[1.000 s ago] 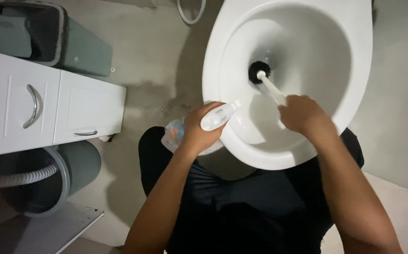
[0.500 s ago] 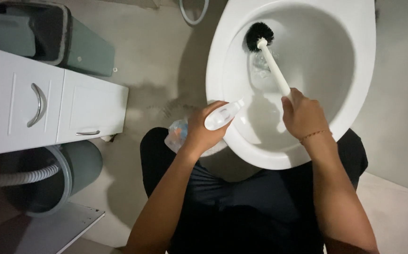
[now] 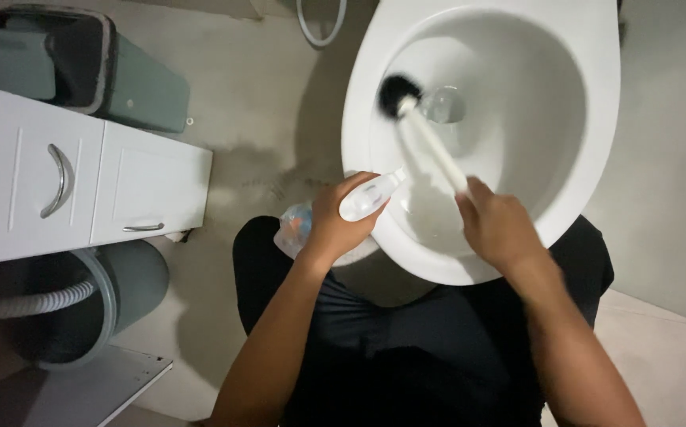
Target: Cleaning the inside of a toilet bowl using a spray cleaner and a toilet brush.
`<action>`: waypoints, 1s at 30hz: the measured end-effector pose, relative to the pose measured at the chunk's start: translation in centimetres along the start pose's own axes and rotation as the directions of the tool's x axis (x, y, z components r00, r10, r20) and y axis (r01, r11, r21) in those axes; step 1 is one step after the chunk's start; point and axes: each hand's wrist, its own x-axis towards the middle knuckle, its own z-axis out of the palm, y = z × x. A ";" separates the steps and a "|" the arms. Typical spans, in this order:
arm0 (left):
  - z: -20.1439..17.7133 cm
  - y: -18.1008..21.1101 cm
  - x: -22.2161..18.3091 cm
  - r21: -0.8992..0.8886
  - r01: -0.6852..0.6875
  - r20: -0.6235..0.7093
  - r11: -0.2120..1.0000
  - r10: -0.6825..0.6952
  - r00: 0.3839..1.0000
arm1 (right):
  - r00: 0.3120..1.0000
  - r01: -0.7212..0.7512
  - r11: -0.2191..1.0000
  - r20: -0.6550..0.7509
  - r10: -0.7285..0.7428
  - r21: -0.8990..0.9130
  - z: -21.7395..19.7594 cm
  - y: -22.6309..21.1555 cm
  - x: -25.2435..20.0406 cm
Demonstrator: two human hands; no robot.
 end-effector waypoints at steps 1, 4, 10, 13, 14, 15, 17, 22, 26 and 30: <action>0.0 -0.3 0.0 0.009 0.000 0.006 1.000 0.000 1.000 | 0.996 0.001 0.997 -0.087 -0.008 -0.079 1.9 0.8 1.1; 0.3 -1.1 0.0 -0.030 -0.045 -0.046 0.999 0.043 0.998 | 0.978 -0.061 0.998 -0.203 0.055 -0.021 3.5 1.5 3.1; -0.1 -0.3 0.1 -0.022 -0.101 -0.051 0.995 0.100 0.994 | 0.999 0.040 0.996 -0.007 -0.040 0.074 -0.8 -1.4 -1.3; -0.2 -0.3 0.1 -0.103 -0.133 -0.061 0.986 0.127 0.990 | 0.997 0.073 0.988 -0.016 -0.072 0.135 -2.3 -1.3 -1.5; -0.1 -0.2 0.0 -0.107 -0.134 -0.058 0.985 0.128 0.990 | 0.998 0.069 0.989 -0.016 -0.068 0.132 -1.3 -0.6 -0.6; -0.1 -0.1 0.1 -0.083 -0.116 -0.047 0.990 0.112 0.993 | 0.996 0.071 0.990 -0.069 -0.062 0.126 -0.3 0.1 0.3; -0.1 -0.2 0.0 -0.061 -0.093 -0.031 0.994 0.091 0.995 | 0.992 0.068 0.990 -0.118 -0.053 0.120 0.7 0.7 1.8; 0.0 0.1 0.2 -0.021 -0.060 -0.032 0.998 0.060 0.998 | 0.965 0.133 0.991 -0.224 -0.137 -0.033 3.6 3.0 3.2; 0.0 -0.3 0.4 -0.031 -0.070 -0.013 0.997 0.069 0.997 | 0.999 0.035 0.998 -0.014 -0.034 0.057 -1.5 0.2 -0.8; 0.3 -1.6 0.5 0.110 -0.248 -0.078 0.962 0.257 0.963 | 0.935 -0.208 0.971 0.269 0.233 -0.119 -5.3 0.7 -0.7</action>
